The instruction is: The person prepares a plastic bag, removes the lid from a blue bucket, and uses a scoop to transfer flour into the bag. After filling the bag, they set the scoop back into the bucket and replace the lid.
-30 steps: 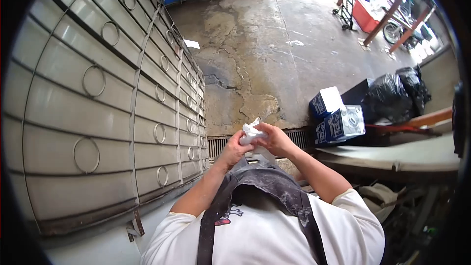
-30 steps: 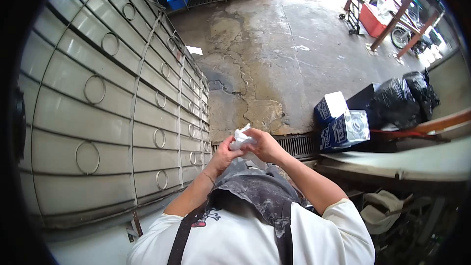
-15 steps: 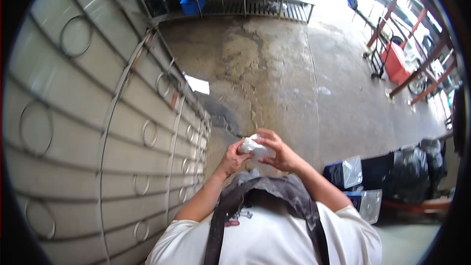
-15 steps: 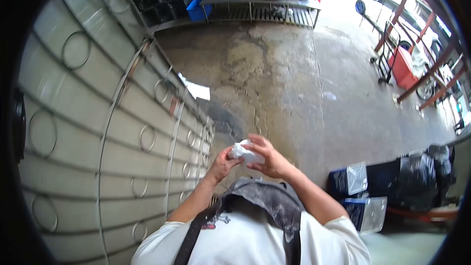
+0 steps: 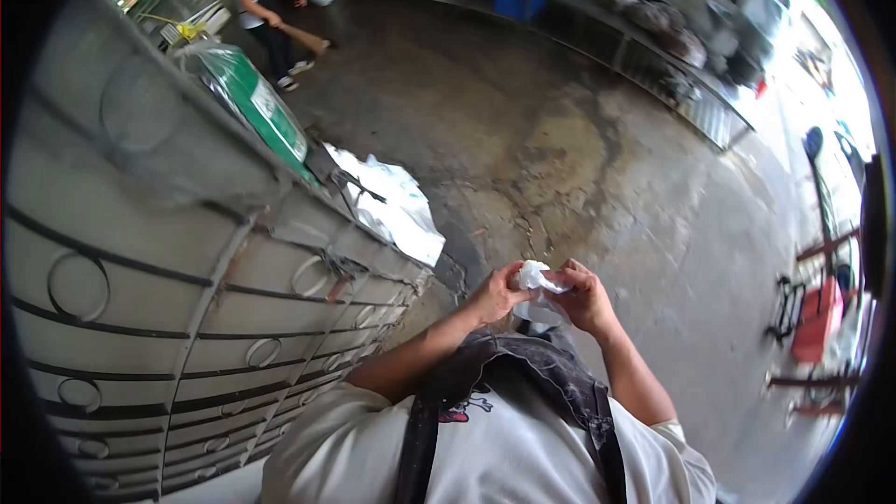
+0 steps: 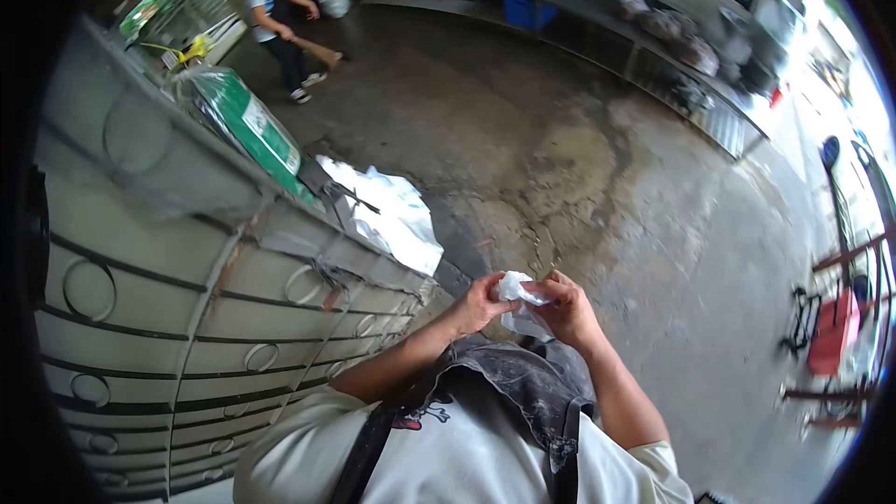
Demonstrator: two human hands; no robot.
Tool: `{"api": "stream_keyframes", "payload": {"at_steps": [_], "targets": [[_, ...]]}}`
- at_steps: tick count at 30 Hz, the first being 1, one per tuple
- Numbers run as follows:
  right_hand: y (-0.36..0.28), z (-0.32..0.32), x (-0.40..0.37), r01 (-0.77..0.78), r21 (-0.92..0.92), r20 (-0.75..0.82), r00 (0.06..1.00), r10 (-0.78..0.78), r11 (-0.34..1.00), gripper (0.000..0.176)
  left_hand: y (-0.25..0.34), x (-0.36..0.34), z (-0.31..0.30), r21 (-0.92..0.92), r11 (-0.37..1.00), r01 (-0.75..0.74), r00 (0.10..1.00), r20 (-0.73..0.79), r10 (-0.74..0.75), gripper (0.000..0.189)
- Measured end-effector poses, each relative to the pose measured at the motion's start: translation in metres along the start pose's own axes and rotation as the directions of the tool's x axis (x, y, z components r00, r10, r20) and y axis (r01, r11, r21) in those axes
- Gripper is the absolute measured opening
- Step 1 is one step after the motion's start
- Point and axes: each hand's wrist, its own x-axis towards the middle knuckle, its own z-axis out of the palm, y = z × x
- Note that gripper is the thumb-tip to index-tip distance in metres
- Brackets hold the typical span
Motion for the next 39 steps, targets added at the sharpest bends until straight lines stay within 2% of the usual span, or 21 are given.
{"api": "stream_keyframes", "payload": {"at_steps": [1,2,3,4,6,7,8,10,12,14,16,20,23,25,27,30,32,34,35,36,39], "targets": [[0.000,-0.008,0.036,0.022,0.012,0.038,0.999,-0.022,1.000,0.032,0.017,0.013,-0.009,-0.040,0.999,0.017,0.998,-0.053,-0.019,0.045],[0.002,-0.014,0.072,0.135,0.017,0.099,0.986,-0.136,0.991,0.034,0.030,0.025,-0.018,-0.090,0.996,0.028,0.994,-0.106,-0.037,0.047],[0.005,-0.019,0.105,0.245,0.026,0.160,0.956,-0.246,0.969,0.036,0.037,0.034,-0.032,0.005,0.999,-0.046,0.979,-0.197,0.046,0.043],[0.004,-0.023,0.141,0.352,0.040,0.219,0.910,-0.352,0.935,0.037,0.043,0.047,-0.046,-0.008,0.998,-0.059,0.969,-0.240,0.055,0.043],[-0.003,-0.018,0.203,0.337,0.024,0.321,0.889,-0.326,0.941,0.039,0.043,0.066,-0.075,-0.173,0.947,-0.269,0.887,-0.428,0.174,0.041],[-0.004,-0.011,0.234,0.379,0.055,0.340,0.863,-0.374,0.924,0.039,0.035,0.075,-0.097,-0.106,0.961,-0.257,0.864,-0.470,0.180,0.041],[-0.004,-0.001,0.264,0.416,0.092,0.354,0.835,-0.420,0.905,0.039,0.024,0.084,-0.119,-0.179,0.957,-0.227,0.852,-0.512,0.106,0.036],[-0.008,0.019,0.316,0.424,0.095,0.418,0.804,-0.422,0.901,0.040,0.020,0.097,-0.151,-0.212,0.943,-0.255,0.809,-0.581,0.089,0.031],[-0.012,0.043,0.368,0.445,0.141,0.432,0.776,-0.460,0.884,0.043,0.029,0.110,-0.181,-0.186,0.954,-0.236,0.822,-0.562,0.094,0.025],[-0.025,0.061,0.407,0.424,0.126,0.488,0.761,-0.428,0.897,0.042,0.017,0.123,-0.209,-0.264,0.939,-0.222,0.800,-0.599,0.021,0.023],[-0.037,0.087,0.452,0.494,0.250,0.469,0.691,-0.551,0.833,0.043,0.028,0.137,-0.237,-0.190,0.935,-0.298,0.762,-0.637,0.113,0.024],[-0.066,0.145,0.533,0.470,0.339,0.484,0.656,-0.579,0.815,0.044,0.070,0.144,-0.262,-0.231,0.916,-0.328,0.574,-0.819,-0.001,0.040],[-0.101,0.210,0.588,0.516,0.436,0.471,0.568,-0.675,0.737,0.042,0.075,0.137,-0.271,-0.178,0.952,-0.248,0.482,-0.875,-0.038,0.039],[-0.127,0.266,0.616,0.545,0.527,0.461,0.461,-0.758,0.652,0.037,0.081,0.132,-0.270,-0.203,0.959,-0.200,0.398,-0.911,-0.110,0.038],[-0.158,0.322,0.631,0.492,0.698,0.387,0.351,-0.853,0.520,0.038,0.082,0.129,-0.268,-0.231,0.961,-0.154,0.305,-0.936,-0.176,0.037],[-0.205,0.386,0.640,0.413,0.777,0.415,0.232,-0.880,0.475,0.038,0.077,0.130,-0.271,-0.274,0.948,-0.164,0.167,-0.954,-0.247,0.037],[-0.240,0.420,0.630,0.258,0.867,0.401,0.147,-0.904,0.427,0.037,0.088,0.138,-0.278,-0.322,0.928,-0.188,0.048,-0.947,-0.319,0.037],[-0.264,0.455,0.612,0.180,0.954,0.231,0.060,-0.971,0.239,0.035,0.092,0.142,-0.286,-0.363,0.908,-0.209,-0.055,-0.923,-0.381,0.036],[-0.273,0.453,0.607,0.122,0.936,0.327,0.042,-0.944,0.330,0.033,0.095,0.145,-0.288,-0.388,0.897,-0.211,-0.083,-0.907,-0.412,0.036],[-0.285,0.456,0.601,0.082,0.941,0.326,0.036,-0.945,0.328,0.033,0.100,0.149,-0.291,-0.416,0.884,-0.213,-0.107,-0.889,-0.444,0.036],[-0.309,0.465,0.580,-0.075,0.958,0.271,-0.066,-0.960,0.276,0.031,0.115,0.156,-0.299,-0.425,0.820,-0.383,-0.184,-0.835,-0.519,0.035]]}}
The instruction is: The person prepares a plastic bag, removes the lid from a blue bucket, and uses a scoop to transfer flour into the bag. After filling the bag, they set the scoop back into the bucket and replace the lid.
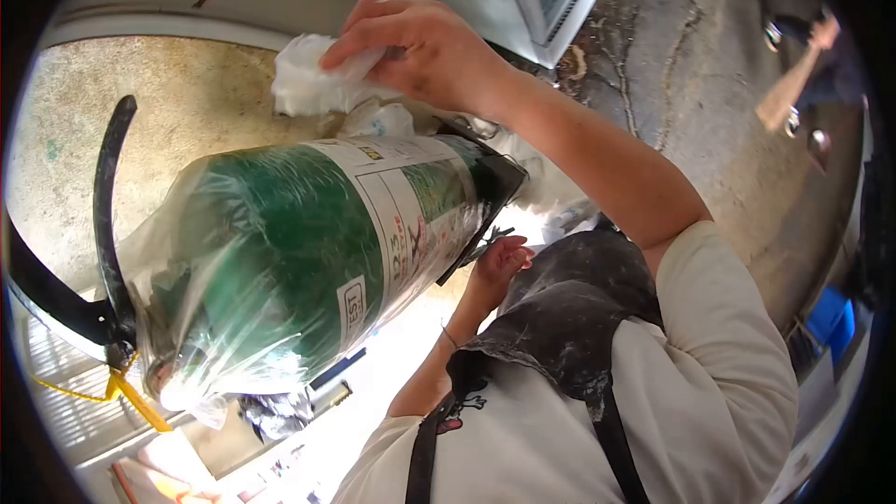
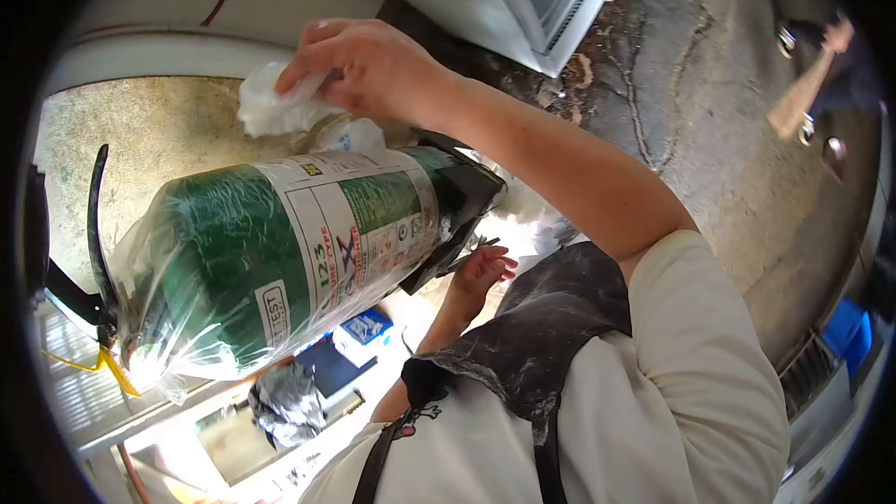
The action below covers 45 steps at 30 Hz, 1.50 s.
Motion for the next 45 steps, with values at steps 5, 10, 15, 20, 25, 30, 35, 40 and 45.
{"api": "stream_keyframes", "payload": {"at_steps": [5,10,15,20,25,30,35,40,45], "targets": [[0.005,0.025,0.012,0.041,0.122,0.286,0.955,-0.074,0.992,0.031,-0.006,-0.009,0.009,-0.076,0.993,-0.085,0.987,-0.145,0.073,0.034],[0.005,0.021,0.014,-0.021,0.060,0.579,0.815,-0.018,0.998,0.032,-0.010,-0.026,0.020,-0.082,0.990,-0.114,0.966,-0.244,0.091,0.034],[-0.010,0.013,0.018,-0.210,0.487,0.534,0.840,-0.098,0.848,0.040,-0.019,-0.030,0.029,-0.111,0.986,-0.122,0.948,-0.308,0.083,0.037],[-0.010,0.023,0.021,-0.691,0.224,0.847,0.487,0.213,0.688,0.066,-0.010,-0.021,0.041,-0.105,0.991,-0.084,0.959,-0.278,0.052,0.037],[0.016,0.008,-0.008,-0.616,0.477,0.745,0.662,0.084,0.627,0.056,-0.027,0.001,0.045,-0.089,0.986,-0.144,0.961,-0.252,0.117,0.036],[0.059,-0.106,-0.094,-0.730,0.009,0.580,0.561,0.591,0.684,0.041,-0.032,0.008,0.042,-0.054,0.993,-0.102,0.956,-0.281,0.083,0.029],[0.164,-0.167,-0.347,-0.385,-0.719,0.604,0.066,0.795,0.578,0.028,-0.071,0.031,0.037,-0.092,0.989,0.117,0.951,-0.276,-0.138,0.047],[0.130,-0.148,-0.444,-0.353,-0.815,0.566,-0.315,0.762,0.459,0.023,-0.155,0.061,0.023,0.180,0.920,0.348,0.781,-0.599,-0.178,0.085],[0.092,-0.123,-0.436,-0.556,-0.686,0.646,-0.169,0.744,0.469,0.034,-0.212,0.082,-0.011,0.340,0.818,0.465,0.668,-0.740,-0.072,0.107]]}}
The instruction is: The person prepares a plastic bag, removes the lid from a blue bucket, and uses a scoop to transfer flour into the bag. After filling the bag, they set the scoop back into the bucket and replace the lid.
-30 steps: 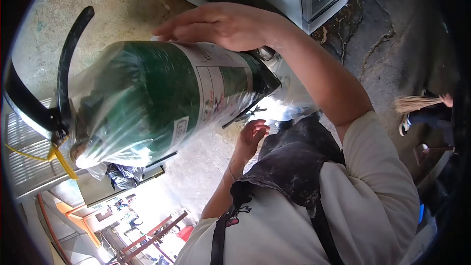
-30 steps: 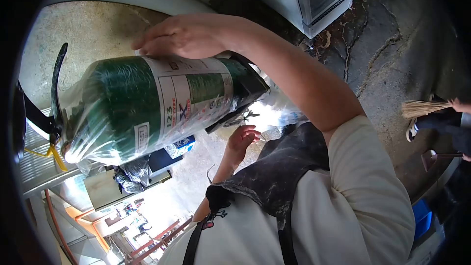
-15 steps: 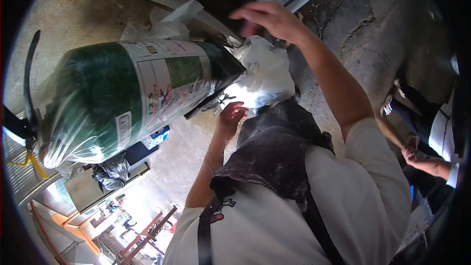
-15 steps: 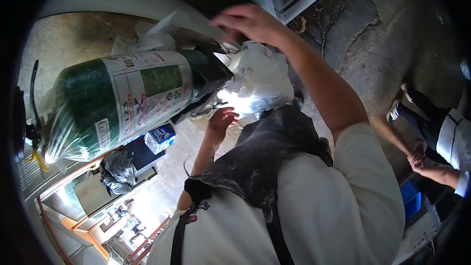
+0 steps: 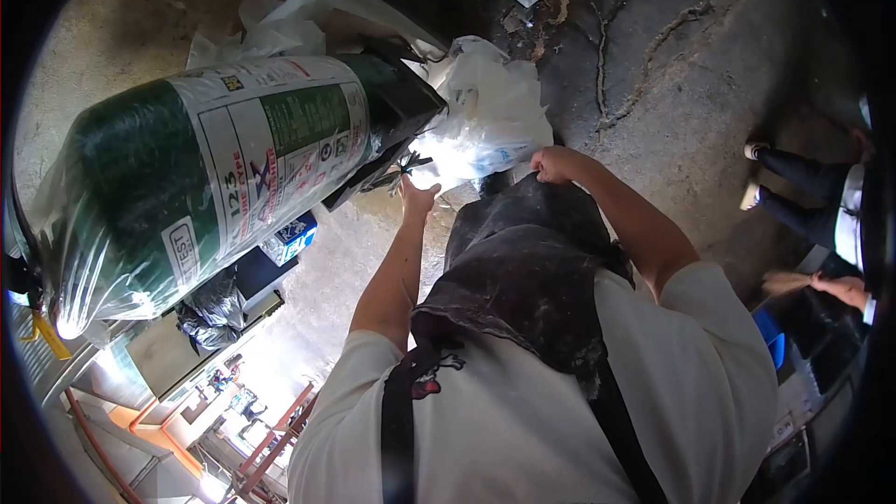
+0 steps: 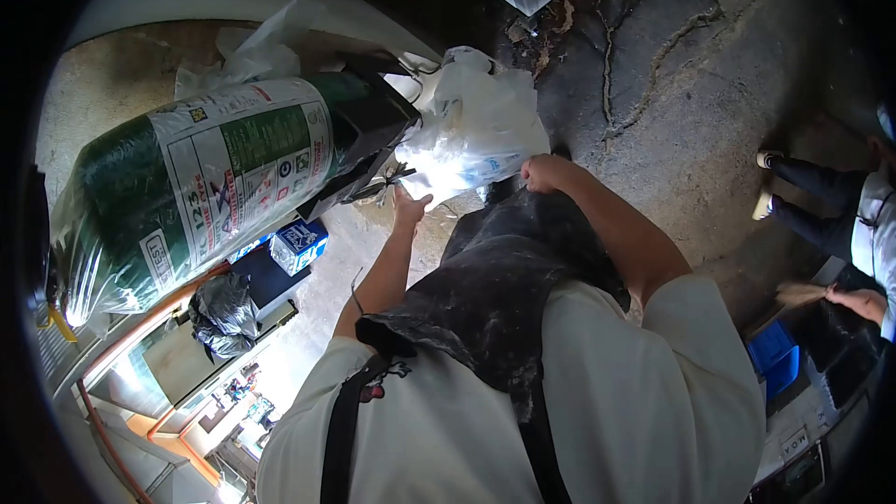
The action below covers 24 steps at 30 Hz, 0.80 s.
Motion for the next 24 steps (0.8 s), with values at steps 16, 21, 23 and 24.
{"api": "stream_keyframes", "payload": {"at_steps": [16,21,23,24], "targets": [[-0.086,0.141,-0.014,0.108,0.213,-0.483,0.876,0.008,0.971,0.091,0.008,-0.040,0.054,-0.097,0.835,-0.542,0.506,0.756,0.416,0.030],[-0.079,0.142,-0.016,-0.111,0.266,-0.762,0.585,0.279,0.958,0.035,0.006,-0.056,0.051,-0.648,0.733,-0.208,0.528,0.556,0.642,0.026],[-0.047,0.145,-0.022,-0.136,0.408,-0.806,0.410,0.427,0.903,0.031,-0.014,-0.033,0.047,-0.632,0.756,-0.170,0.563,0.568,0.601,0.033],[-0.035,0.148,-0.026,-0.083,0.456,-0.831,0.318,0.457,0.886,0.034,-0.031,-0.013,0.055,-0.544,0.826,-0.145,0.676,0.555,0.485,0.043]]}}
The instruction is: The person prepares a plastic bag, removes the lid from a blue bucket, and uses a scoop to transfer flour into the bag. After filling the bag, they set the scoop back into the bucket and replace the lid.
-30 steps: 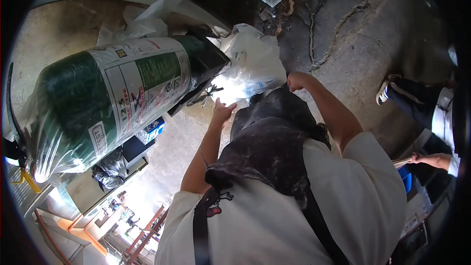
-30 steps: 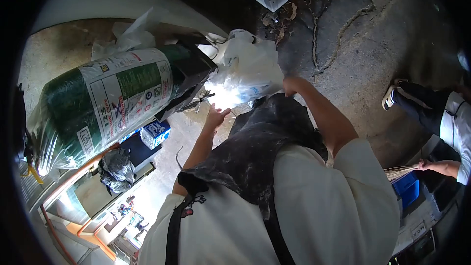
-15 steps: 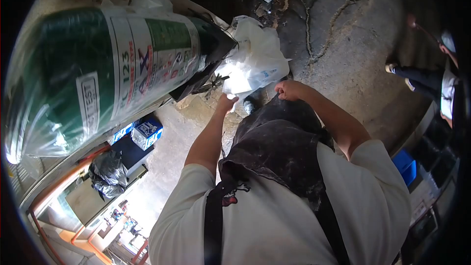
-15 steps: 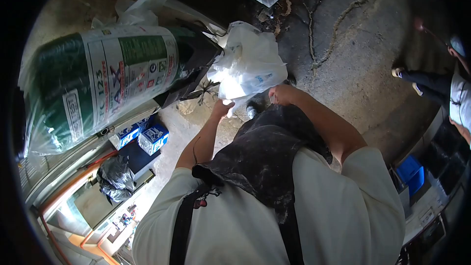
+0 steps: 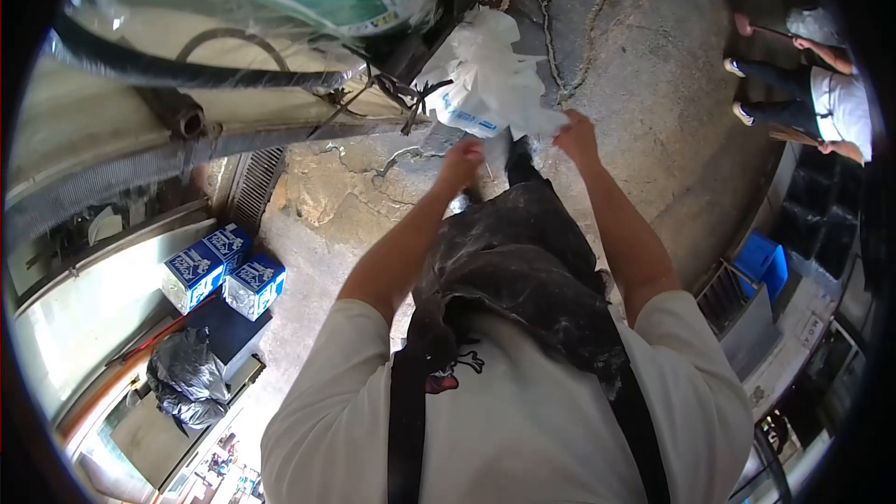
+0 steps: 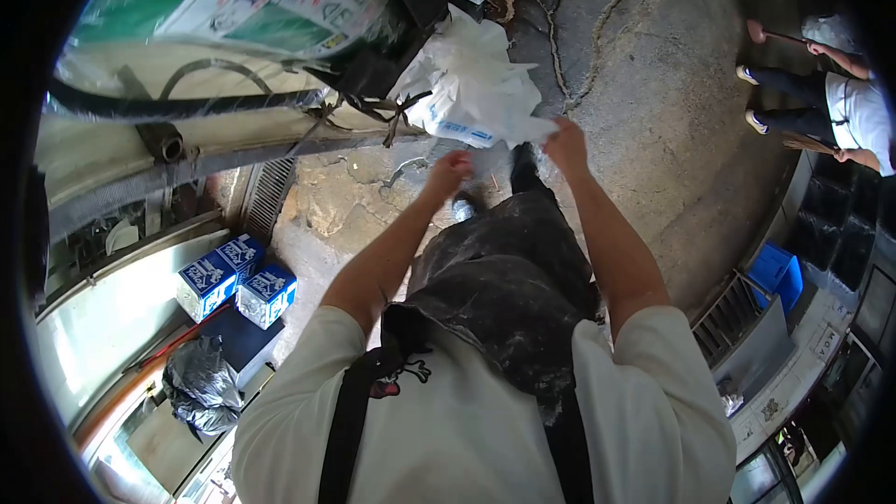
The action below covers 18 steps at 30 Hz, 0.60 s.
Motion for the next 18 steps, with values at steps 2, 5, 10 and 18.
{"api": "stream_keyframes", "payload": {"at_steps": [2,5,10,18], "targets": [[-0.014,-0.026,-0.005,-0.098,0.274,-0.019,0.994,0.107,0.957,0.037,-0.008,0.007,-0.020,0.040,0.998,0.046,0.969,-0.244,-0.035,0.059],[-0.015,-0.039,-0.004,-0.087,0.559,-0.079,0.984,0.158,0.824,0.050,-0.008,0.039,-0.029,0.250,0.968,-0.024,0.914,-0.386,0.122,0.060],[-0.005,-0.025,-0.028,-0.020,0.383,-0.188,0.977,0.099,0.924,0.080,0.037,0.052,-0.023,0.121,0.992,0.046,0.983,-0.183,-0.023,0.058],[-0.020,0.062,-0.118,0.082,0.244,0.207,0.969,-0.134,0.966,0.078,0.074,-0.040,0.015,-0.188,0.982,0.029,0.998,0.067,-0.016,0.039]]}}
